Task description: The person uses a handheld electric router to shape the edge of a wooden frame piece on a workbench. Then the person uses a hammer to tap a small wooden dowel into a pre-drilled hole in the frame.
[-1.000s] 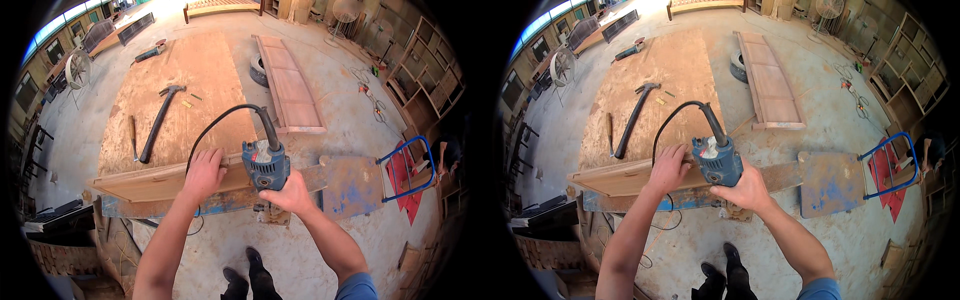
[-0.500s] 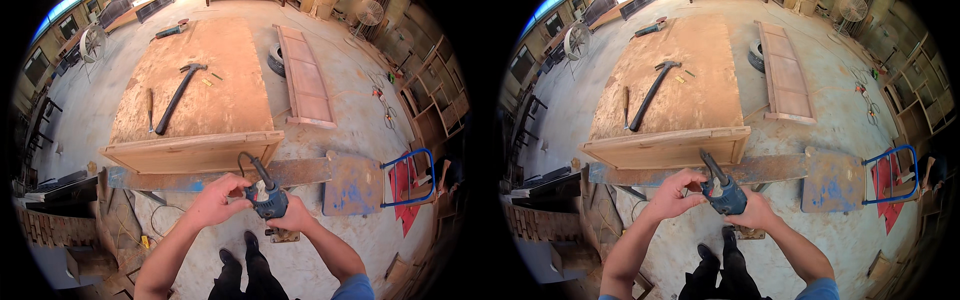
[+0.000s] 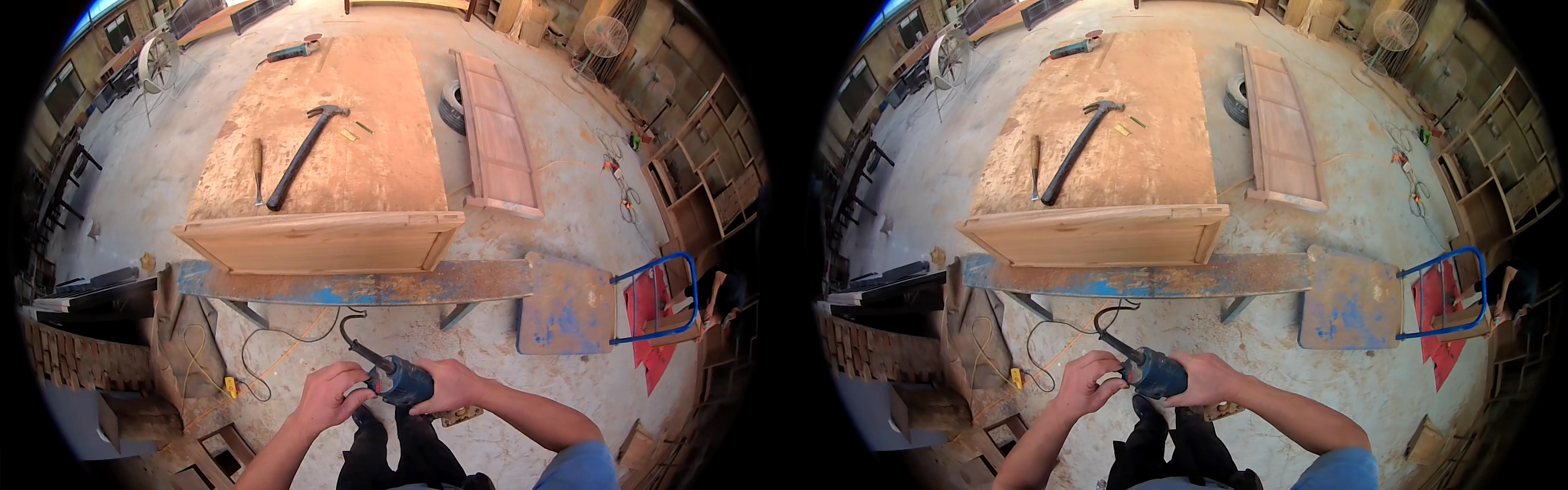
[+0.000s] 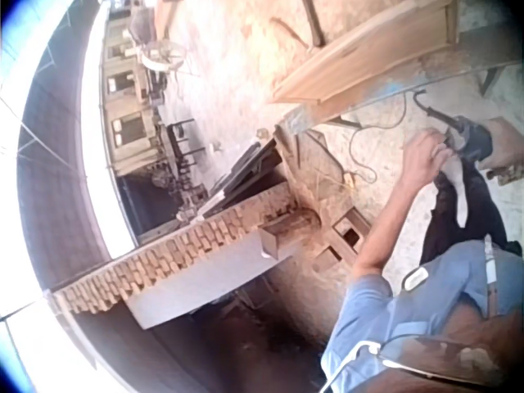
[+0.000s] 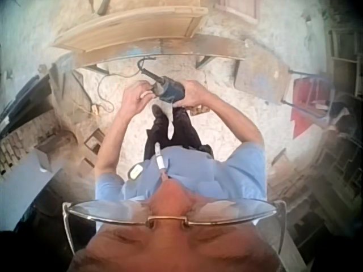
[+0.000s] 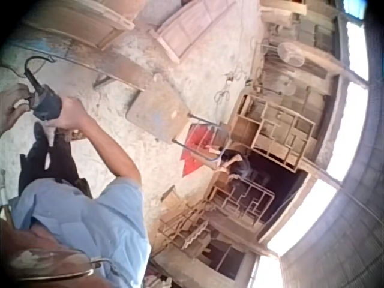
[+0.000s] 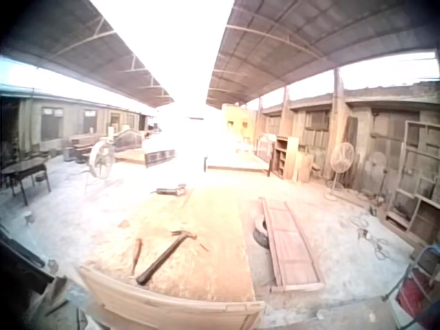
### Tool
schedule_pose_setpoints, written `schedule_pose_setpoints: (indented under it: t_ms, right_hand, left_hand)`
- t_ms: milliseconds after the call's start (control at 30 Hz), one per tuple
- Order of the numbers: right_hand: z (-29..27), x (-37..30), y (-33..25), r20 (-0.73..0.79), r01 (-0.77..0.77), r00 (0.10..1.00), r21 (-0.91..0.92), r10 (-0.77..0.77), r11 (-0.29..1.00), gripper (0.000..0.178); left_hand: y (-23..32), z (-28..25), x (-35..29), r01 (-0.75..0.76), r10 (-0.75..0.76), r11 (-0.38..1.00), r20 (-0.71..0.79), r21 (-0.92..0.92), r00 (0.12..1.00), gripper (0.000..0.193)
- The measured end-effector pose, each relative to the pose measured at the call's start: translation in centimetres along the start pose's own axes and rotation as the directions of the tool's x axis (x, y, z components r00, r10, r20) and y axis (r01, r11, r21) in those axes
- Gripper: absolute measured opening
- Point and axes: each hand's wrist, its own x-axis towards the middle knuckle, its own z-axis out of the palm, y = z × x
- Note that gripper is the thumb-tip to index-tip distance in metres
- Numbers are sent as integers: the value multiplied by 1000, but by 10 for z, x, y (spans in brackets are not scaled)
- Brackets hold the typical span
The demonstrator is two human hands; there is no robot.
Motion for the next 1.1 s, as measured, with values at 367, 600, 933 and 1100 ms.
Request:
schedule_pose_setpoints:
  t_ms: [367,600,933,1100]
  right_hand:
    - [22,23,-58,431,553,816,-386,-386,738,63]
    - [64,62,-144,605,822,566,-358,-560,444,65]
    - [133,109,-263,679,972,205,-226,-705,65,56]
    - [138,135,-281,314,933,126,-361,-941,4,44]
  left_hand:
    - [16,-47,-78,624,-526,748,371,-226,765,68]
    - [9,-43,-154,773,-332,182,702,-608,630,82]
    - [29,-91,-259,534,-671,-150,482,-832,563,65]
    - [32,-126,-255,278,-847,-114,239,-954,475,73]
